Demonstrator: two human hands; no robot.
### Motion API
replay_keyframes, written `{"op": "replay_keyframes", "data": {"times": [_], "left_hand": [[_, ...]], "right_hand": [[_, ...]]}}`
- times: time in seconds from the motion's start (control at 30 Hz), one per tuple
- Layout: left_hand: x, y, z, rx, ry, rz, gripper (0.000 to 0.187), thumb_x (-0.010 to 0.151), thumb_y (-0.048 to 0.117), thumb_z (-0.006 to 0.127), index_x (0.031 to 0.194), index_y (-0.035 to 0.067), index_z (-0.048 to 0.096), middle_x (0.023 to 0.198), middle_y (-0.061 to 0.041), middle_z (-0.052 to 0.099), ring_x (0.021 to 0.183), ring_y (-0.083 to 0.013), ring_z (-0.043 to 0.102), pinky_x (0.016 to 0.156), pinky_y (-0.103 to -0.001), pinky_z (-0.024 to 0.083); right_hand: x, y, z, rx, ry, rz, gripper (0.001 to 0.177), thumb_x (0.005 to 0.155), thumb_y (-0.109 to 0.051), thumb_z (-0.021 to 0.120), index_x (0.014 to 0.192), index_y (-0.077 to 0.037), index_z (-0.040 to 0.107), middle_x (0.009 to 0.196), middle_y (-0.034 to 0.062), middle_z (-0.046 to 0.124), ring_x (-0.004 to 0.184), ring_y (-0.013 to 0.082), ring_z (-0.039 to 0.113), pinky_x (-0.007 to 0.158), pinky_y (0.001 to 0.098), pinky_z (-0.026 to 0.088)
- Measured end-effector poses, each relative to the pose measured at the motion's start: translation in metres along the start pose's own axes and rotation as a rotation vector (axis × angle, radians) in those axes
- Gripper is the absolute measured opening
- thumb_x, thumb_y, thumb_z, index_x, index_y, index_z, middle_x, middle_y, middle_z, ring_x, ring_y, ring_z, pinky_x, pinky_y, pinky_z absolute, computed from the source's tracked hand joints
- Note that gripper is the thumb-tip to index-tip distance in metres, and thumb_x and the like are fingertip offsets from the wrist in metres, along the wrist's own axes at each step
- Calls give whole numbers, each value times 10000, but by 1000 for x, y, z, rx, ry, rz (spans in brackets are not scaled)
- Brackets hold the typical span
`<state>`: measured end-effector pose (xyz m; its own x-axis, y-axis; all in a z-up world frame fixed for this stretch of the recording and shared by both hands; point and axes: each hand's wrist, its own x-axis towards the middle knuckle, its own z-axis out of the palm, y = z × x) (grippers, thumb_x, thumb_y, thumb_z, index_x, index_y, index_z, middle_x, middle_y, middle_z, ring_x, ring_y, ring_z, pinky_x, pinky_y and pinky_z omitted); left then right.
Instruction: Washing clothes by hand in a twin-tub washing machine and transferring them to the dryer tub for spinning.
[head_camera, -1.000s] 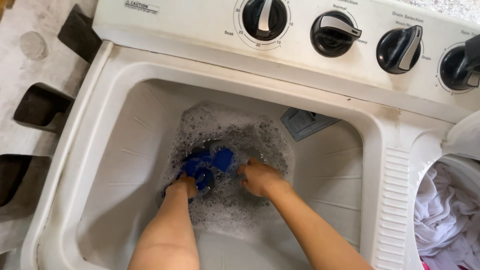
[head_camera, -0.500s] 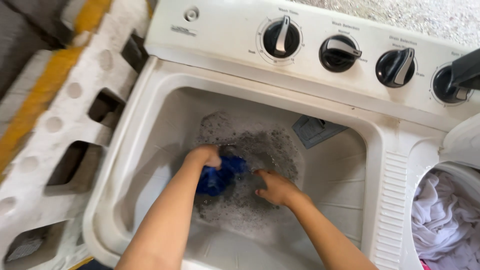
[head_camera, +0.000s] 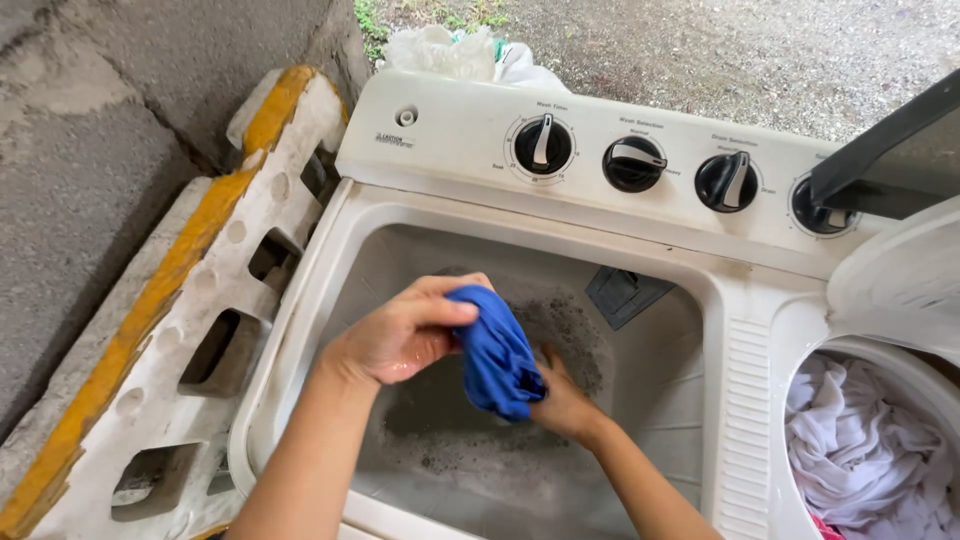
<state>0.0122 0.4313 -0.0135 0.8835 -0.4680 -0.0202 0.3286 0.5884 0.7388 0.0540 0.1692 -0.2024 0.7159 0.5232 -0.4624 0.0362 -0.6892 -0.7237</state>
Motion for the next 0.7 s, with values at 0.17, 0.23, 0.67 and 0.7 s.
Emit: {"op": "replay_keyframes", "data": {"times": [0.17,0.23,0.67,0.7], "left_hand": [[5,-45,-28,-346,657,241,217,864,249,692,978,76,627,914,-50,672,839,-205,688,810,-376,581],[11,-78,-53,-413,864,302,248,892,304,738,940,121,578,904,-41,633,816,-224,668,784,-408,576],[61,-164,-31,-789,663,-78,395,964,373,561,1154,62,714,1121,-137,762,1002,-278,733,930,-457,591],[67,-184,-52,-791,605,34,316,1020,202,525,1189,9,711,1168,-172,761,1039,-280,747,966,-447,606]], "right_hand": [[-12,-19,-12,579,33,45,462,890,-209,733,1336,-106,664,1351,176,550,1263,321,479,1092,463,412],[-23,-37,-25,826,77,91,379,918,-185,690,1278,-66,682,1199,140,699,1117,276,614,1008,456,489],[-74,-85,-64,1694,-164,-255,542,742,-39,552,1281,1,598,1232,182,706,1162,328,652,1059,491,472],[-77,-86,-64,1628,-144,-299,670,720,35,571,1376,-96,575,1275,147,699,1200,308,633,1092,479,450]]}}
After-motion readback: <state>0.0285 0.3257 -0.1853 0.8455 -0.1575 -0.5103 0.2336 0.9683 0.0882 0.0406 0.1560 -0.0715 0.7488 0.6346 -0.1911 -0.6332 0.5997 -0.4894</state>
